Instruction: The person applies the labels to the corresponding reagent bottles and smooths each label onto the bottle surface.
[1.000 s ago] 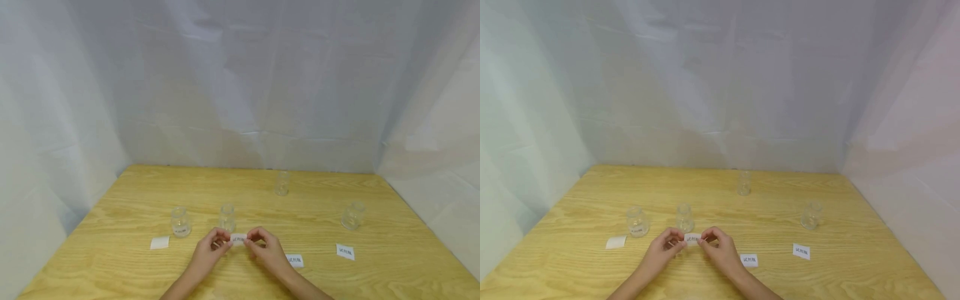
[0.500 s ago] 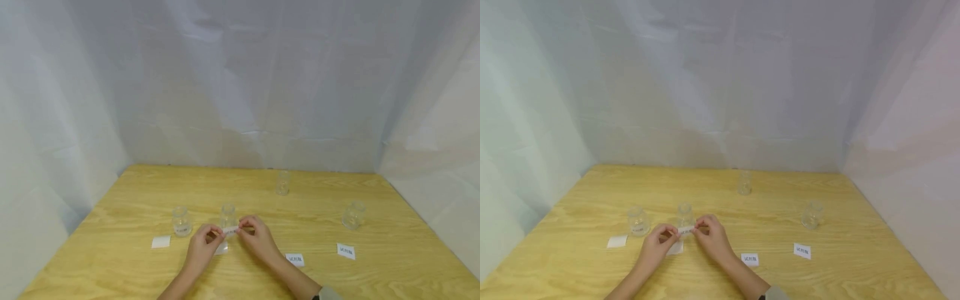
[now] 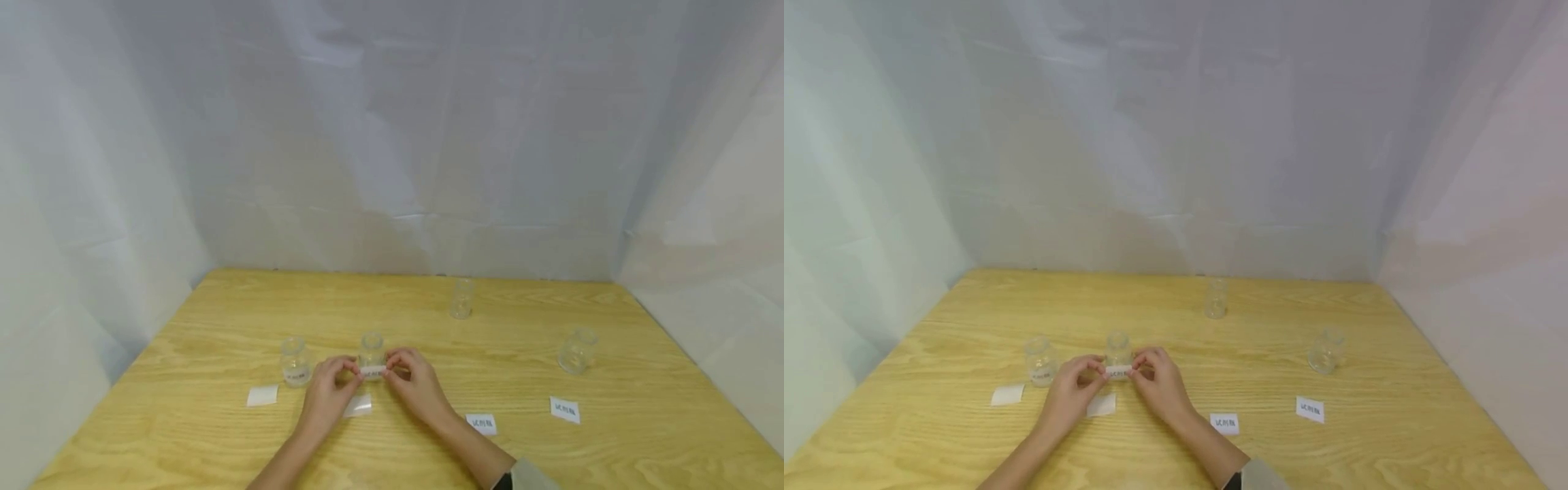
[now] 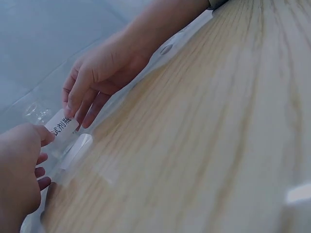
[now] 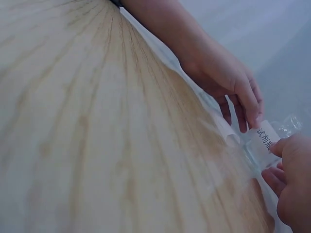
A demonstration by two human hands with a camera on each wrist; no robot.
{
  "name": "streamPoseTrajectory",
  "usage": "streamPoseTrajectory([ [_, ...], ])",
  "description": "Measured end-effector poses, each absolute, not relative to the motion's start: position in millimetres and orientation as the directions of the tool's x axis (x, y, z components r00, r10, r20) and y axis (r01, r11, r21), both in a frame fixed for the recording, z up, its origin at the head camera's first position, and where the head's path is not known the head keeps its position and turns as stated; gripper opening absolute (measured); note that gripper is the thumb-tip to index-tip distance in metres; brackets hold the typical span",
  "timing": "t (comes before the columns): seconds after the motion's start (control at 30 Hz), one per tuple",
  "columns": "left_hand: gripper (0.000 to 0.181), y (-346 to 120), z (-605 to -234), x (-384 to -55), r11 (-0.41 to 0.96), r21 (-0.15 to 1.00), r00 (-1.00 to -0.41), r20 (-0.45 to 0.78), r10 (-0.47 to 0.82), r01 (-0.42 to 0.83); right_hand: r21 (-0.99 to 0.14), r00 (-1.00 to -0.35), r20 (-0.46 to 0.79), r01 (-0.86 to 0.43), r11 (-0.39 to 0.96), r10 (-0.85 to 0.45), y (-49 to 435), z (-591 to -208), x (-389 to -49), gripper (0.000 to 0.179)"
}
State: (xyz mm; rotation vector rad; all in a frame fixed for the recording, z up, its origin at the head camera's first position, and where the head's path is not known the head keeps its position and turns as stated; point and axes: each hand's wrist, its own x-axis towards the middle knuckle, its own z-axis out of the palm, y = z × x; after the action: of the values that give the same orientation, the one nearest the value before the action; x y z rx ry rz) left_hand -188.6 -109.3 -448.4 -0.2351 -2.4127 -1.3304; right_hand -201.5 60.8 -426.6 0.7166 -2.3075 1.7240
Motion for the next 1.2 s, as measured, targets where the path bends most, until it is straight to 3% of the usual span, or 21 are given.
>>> streamPoseTrajectory([
  [1.2,0.008,-105.1,-452.8,-193.7,0.53,0.79,-0.907,0.413,-0.085,0.31,-0.847,-0.878,0.428,-0.473,0.243,-0.215,54.8,-425.8,-201.1,0.007],
])
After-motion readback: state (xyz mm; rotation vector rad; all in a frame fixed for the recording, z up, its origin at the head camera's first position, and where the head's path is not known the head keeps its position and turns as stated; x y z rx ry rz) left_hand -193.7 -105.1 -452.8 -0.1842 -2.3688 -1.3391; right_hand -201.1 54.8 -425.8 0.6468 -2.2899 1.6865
